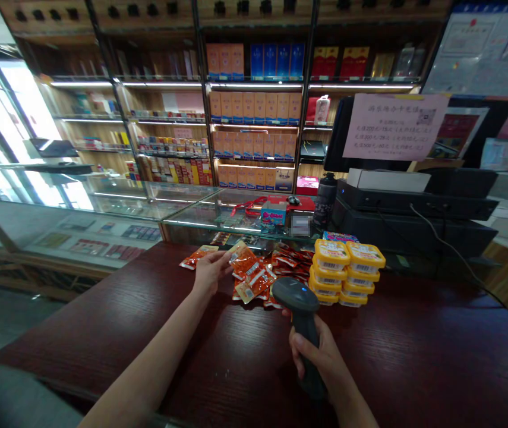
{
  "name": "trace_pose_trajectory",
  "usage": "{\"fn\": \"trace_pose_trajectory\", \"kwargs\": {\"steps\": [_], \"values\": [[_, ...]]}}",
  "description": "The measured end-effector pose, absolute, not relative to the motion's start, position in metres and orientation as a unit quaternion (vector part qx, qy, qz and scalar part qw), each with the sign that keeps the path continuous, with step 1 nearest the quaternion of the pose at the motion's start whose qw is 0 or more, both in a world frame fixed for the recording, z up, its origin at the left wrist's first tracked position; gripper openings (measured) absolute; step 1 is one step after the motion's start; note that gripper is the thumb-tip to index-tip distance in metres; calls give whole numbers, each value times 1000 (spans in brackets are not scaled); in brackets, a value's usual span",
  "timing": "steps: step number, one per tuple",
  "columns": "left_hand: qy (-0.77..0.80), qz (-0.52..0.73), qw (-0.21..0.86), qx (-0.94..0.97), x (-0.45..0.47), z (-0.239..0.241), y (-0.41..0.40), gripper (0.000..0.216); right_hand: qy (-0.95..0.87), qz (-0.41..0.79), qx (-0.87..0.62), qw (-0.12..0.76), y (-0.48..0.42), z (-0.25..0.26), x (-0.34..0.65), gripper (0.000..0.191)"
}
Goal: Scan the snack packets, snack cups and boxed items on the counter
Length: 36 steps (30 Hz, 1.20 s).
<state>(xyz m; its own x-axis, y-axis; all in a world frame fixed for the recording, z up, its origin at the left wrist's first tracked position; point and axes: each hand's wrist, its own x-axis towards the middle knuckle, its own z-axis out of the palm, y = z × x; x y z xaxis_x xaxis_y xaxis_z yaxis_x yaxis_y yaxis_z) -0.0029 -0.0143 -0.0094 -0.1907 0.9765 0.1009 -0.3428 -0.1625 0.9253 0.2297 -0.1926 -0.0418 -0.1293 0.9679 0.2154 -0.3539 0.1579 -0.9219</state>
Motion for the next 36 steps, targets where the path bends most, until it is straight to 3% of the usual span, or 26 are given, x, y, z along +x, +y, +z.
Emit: {"fn": "trace_pose_trajectory", "kwargs": {"steps": [11, 29, 36], "values": [[402, 616, 491, 466, 14, -19, -33, 31, -537, 575, -346, 511, -200, -35, 236, 50], [408, 611, 482, 478, 16, -21, -35, 32, -525, 574, -344, 526, -204, -38, 238, 48], [387, 689, 498, 357, -1, -21, -24, 33, -506, 559, -362, 548, -205, -36, 236, 51]]}}
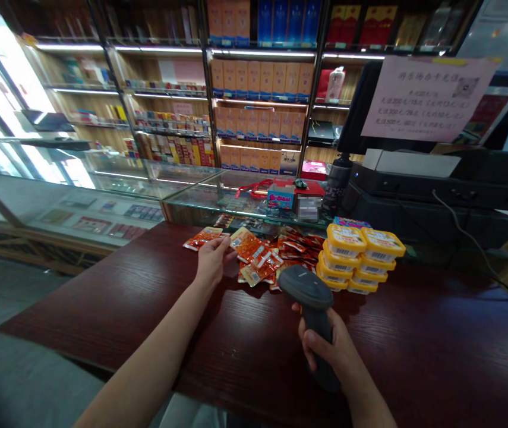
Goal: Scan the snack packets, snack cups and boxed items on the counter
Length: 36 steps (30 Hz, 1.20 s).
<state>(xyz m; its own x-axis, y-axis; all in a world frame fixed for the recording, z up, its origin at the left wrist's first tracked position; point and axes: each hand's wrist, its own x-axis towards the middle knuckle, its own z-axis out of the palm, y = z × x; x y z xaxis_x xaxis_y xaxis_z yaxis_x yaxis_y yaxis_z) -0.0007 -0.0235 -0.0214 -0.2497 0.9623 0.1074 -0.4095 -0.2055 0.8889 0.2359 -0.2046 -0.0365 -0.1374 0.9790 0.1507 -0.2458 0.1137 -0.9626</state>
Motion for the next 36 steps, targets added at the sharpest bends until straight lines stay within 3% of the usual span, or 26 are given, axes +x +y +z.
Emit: {"fn": "trace_pose_trajectory", "kwargs": {"steps": [5, 9, 12, 15, 18, 22, 26, 36], "values": [[398, 794, 381, 257, -30, -32, 2, 23, -498, 561, -358, 557, -205, -36, 235, 50], [463, 799, 300, 240, -46, -47, 21, 17, -493, 563, -362, 555, -205, -37, 234, 51], [575, 729, 251, 274, -54, -50, 20, 16, -490, 565, -364, 555, -205, -38, 234, 50], [707, 604, 89, 357, -58, -44, 7, 27, -492, 565, -360, 557, -205, -39, 234, 48], [743, 460, -45, 484, -56, -36, -7, 30, -496, 562, -358, 557, -205, -40, 234, 48], [679, 324, -48, 657, -44, -38, -10, 23, -494, 564, -356, 557, -204, -42, 234, 47], [690, 243, -29, 682, -38, -46, -3, 28, -497, 561, -351, 561, -203, -43, 235, 48], [663, 276, -57, 694, -24, -38, -7, 33, -498, 564, -350, 558, -201, -42, 234, 50]]}}
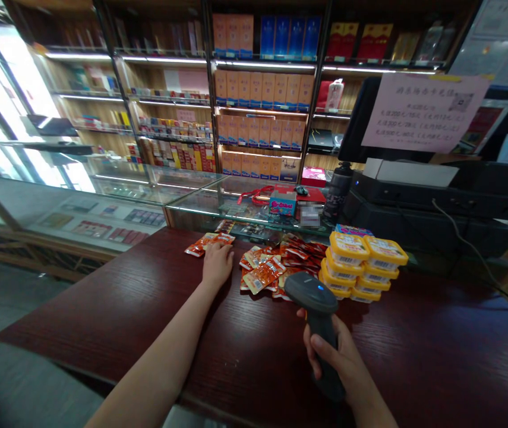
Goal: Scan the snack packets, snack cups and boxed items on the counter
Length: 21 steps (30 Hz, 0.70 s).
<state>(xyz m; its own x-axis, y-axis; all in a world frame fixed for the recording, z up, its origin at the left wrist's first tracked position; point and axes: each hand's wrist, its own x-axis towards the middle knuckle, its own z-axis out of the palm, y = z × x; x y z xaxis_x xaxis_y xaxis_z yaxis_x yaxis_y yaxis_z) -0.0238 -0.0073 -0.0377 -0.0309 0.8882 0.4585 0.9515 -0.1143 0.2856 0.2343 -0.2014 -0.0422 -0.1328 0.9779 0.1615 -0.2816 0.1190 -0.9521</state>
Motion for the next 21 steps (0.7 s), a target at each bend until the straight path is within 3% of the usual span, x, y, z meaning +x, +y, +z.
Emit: {"fn": "trace_pose_trajectory", "kwargs": {"steps": [7, 21], "values": [[-684, -241, -10, -688, -3, -46, -15, 31, -501, 563, -350, 556, -202, -39, 234, 49], [-688, -359, -178, -605, 0, -42, -8, 9, -505, 559, -352, 555, -201, -40, 234, 53]]}}
